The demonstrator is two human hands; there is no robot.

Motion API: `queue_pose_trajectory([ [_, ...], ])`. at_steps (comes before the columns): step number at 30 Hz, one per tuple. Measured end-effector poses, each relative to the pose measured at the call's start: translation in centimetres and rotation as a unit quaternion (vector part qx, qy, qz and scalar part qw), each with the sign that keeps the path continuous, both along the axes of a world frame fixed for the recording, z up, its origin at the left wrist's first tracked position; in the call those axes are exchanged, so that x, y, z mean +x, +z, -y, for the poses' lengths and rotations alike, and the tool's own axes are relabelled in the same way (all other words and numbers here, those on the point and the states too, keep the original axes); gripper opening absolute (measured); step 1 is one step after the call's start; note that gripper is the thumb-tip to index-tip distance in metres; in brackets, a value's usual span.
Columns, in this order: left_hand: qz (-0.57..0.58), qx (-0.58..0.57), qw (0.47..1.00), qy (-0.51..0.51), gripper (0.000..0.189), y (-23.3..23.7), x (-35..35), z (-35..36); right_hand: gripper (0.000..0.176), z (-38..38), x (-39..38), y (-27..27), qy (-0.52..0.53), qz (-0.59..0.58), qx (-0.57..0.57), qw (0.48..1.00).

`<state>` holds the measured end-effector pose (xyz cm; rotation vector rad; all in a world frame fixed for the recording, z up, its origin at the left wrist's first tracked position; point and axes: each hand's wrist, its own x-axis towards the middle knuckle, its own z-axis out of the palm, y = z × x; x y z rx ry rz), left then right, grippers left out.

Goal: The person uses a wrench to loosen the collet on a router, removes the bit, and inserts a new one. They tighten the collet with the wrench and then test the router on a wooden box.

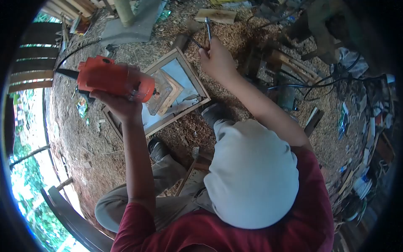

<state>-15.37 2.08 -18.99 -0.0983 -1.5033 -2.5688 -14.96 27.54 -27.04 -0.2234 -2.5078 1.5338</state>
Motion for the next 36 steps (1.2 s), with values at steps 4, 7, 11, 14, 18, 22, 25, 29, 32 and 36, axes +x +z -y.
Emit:
queue_pose_trajectory([
  [4, -0.045, -0.084, 0.995, -0.031, 0.112, -2.2, -0.7, -0.7, 0.023, 0.2, -0.7, -2.9, -0.035, -0.018, -0.024, 0.999],
  [7, -0.046, -0.111, 0.993, -0.013, 0.116, -3.2, -0.4, -2.0, 0.026, 1.1, 0.3, -2.9, -0.025, 0.044, 0.022, 0.998],
  [11, -0.055, -0.169, 0.984, -0.008, 0.119, -3.7, -0.6, -2.8, 0.038, 1.9, 1.5, -0.9, 0.029, 0.101, -0.029, 0.994],
  [14, -0.076, -0.155, 0.985, -0.013, 0.120, -4.1, -0.9, -2.8, 0.045, 2.3, 2.8, -2.7, 0.090, -0.006, -0.070, 0.993],
  [18, -0.101, -0.172, 0.980, -0.007, 0.119, -4.2, -1.2, -2.6, 0.050, 2.6, 3.9, -2.0, 0.107, 0.003, -0.038, 0.994],
  [22, -0.109, -0.168, 0.980, -0.012, 0.118, -4.6, -1.0, -2.6, 0.051, 2.6, 4.5, -1.5, 0.102, -0.021, -0.061, 0.993],
  [25, -0.119, -0.168, 0.979, -0.014, 0.116, -4.6, -0.8, -2.6, 0.065, 2.5, 4.4, -1.6, 0.090, -0.091, -0.022, 0.992],
  [29, -0.184, -0.143, 0.972, -0.010, 0.115, -5.5, -1.4, -2.5, 0.091, 1.9, 4.3, -1.2, 0.079, -0.199, 0.113, 0.970],
  [32, -0.207, -0.162, 0.965, 0.003, 0.116, -6.0, -0.8, -2.6, 0.098, 2.4, 4.5, -1.1, 0.114, -0.276, 0.077, 0.951],
  [36, -0.203, -0.184, 0.962, -0.001, 0.120, -6.7, -0.3, -2.4, 0.099, 3.6, 4.8, -1.2, 0.137, -0.226, 0.048, 0.963],
])
